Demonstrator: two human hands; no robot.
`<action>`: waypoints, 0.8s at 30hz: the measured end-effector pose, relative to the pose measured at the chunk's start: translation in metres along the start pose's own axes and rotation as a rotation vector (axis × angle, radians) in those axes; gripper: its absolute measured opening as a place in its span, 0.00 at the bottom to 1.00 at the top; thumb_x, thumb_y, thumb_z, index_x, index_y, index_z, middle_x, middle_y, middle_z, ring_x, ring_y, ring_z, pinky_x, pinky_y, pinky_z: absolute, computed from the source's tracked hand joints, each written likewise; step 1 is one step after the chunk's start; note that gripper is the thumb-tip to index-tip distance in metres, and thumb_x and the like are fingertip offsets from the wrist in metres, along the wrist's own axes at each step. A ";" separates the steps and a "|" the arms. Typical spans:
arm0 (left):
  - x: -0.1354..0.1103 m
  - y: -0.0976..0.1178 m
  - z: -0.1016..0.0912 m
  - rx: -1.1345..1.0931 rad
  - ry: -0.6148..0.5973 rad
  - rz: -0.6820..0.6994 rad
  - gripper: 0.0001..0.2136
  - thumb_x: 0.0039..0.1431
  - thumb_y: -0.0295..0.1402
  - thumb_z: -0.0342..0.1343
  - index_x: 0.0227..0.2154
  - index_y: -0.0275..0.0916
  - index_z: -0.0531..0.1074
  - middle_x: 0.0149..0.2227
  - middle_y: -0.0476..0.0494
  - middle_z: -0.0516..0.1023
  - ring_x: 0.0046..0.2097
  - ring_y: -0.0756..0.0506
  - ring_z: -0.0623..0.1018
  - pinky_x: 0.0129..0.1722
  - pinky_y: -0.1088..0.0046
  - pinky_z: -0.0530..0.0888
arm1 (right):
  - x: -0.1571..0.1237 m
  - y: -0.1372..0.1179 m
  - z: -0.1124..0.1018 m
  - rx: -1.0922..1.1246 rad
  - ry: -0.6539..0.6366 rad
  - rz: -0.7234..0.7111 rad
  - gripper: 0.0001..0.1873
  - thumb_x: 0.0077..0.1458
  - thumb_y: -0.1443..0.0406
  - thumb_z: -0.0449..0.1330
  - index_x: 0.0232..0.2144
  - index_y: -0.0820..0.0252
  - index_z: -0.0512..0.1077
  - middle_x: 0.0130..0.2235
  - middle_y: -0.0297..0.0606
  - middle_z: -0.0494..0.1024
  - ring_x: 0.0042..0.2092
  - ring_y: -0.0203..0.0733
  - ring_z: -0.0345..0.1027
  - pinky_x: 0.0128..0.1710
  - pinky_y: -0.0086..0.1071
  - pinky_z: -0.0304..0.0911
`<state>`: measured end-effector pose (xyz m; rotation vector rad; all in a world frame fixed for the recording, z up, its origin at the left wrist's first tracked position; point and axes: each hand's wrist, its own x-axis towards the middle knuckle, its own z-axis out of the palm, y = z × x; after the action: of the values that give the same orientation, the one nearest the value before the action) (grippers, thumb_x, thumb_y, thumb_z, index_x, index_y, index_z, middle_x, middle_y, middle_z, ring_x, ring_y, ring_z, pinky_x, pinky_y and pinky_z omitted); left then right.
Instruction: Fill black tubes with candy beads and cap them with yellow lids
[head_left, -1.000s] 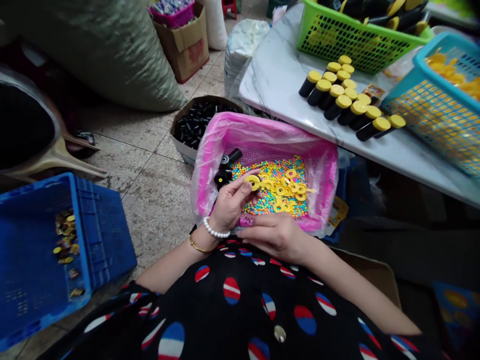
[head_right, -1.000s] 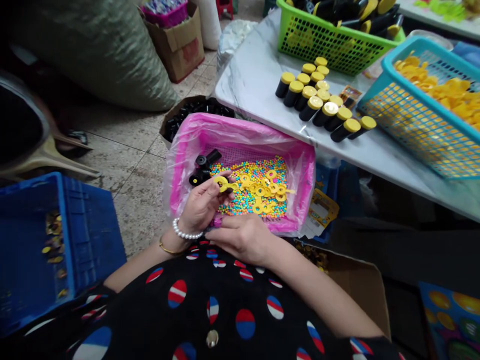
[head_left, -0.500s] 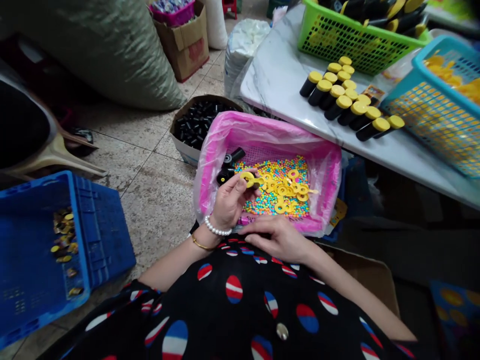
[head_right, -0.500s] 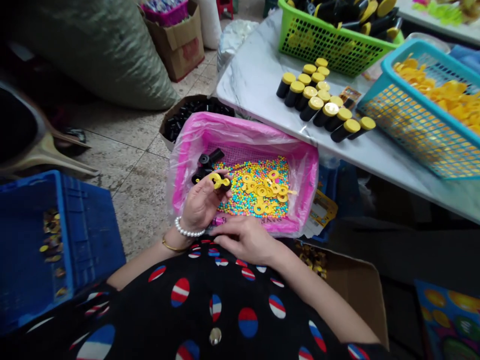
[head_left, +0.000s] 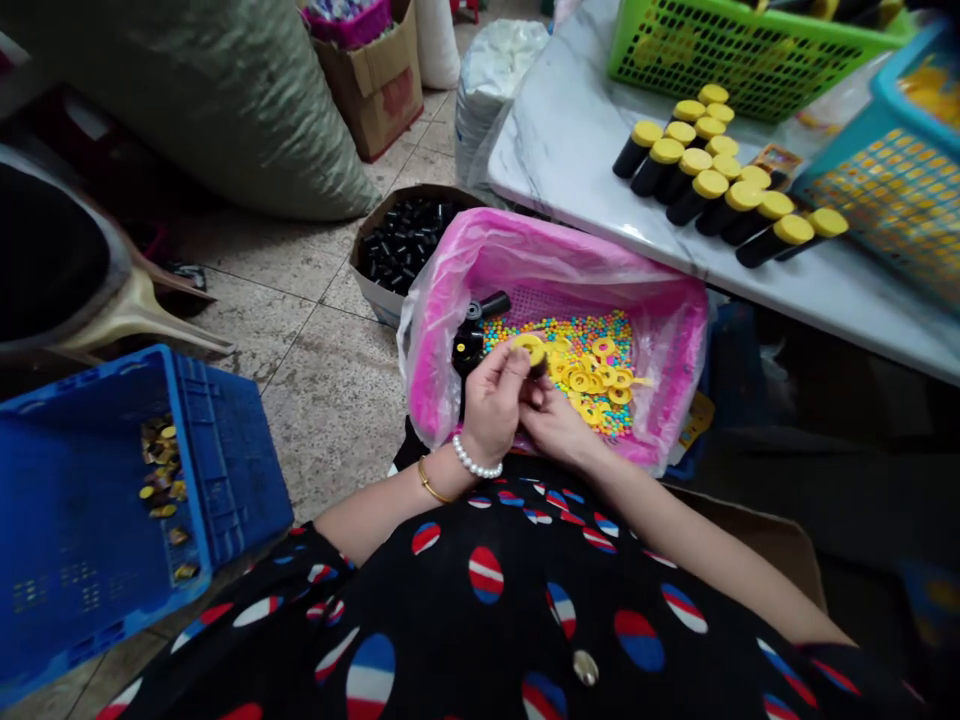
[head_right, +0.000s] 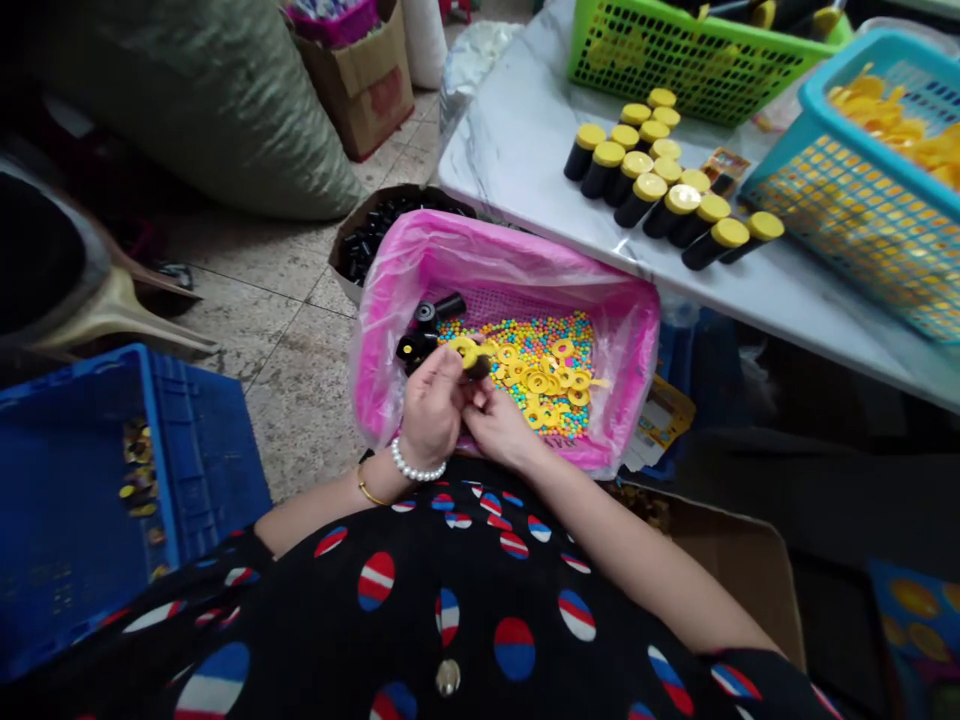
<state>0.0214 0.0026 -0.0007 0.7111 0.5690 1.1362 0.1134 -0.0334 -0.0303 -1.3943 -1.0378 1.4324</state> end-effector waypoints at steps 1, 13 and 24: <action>0.001 -0.002 0.005 -0.027 0.036 -0.012 0.13 0.61 0.40 0.55 0.43 0.37 0.74 0.38 0.43 0.79 0.28 0.52 0.76 0.25 0.78 0.69 | 0.000 -0.001 0.003 -0.056 -0.019 -0.036 0.04 0.47 0.65 0.60 0.28 0.58 0.69 0.27 0.31 0.73 0.34 0.39 0.67 0.41 0.34 0.65; 0.029 0.056 0.035 0.236 -0.128 -0.084 0.13 0.60 0.38 0.56 0.46 0.40 0.74 0.39 0.44 0.77 0.32 0.53 0.77 0.29 0.78 0.71 | 0.000 -0.004 0.000 0.298 -0.135 0.150 0.07 0.41 0.70 0.59 0.26 0.61 0.76 0.28 0.33 0.79 0.32 0.37 0.72 0.38 0.32 0.68; 0.022 0.040 -0.012 0.565 -0.241 -0.086 0.19 0.59 0.40 0.57 0.50 0.37 0.73 0.30 0.47 0.74 0.26 0.53 0.69 0.27 0.77 0.67 | -0.007 -0.005 -0.013 0.619 0.227 0.046 0.02 0.43 0.71 0.61 0.22 0.61 0.74 0.24 0.32 0.77 0.23 0.31 0.68 0.24 0.23 0.65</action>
<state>-0.0042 0.0355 0.0203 1.2780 0.7139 0.7927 0.1265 -0.0387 -0.0242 -1.0882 -0.3656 1.4238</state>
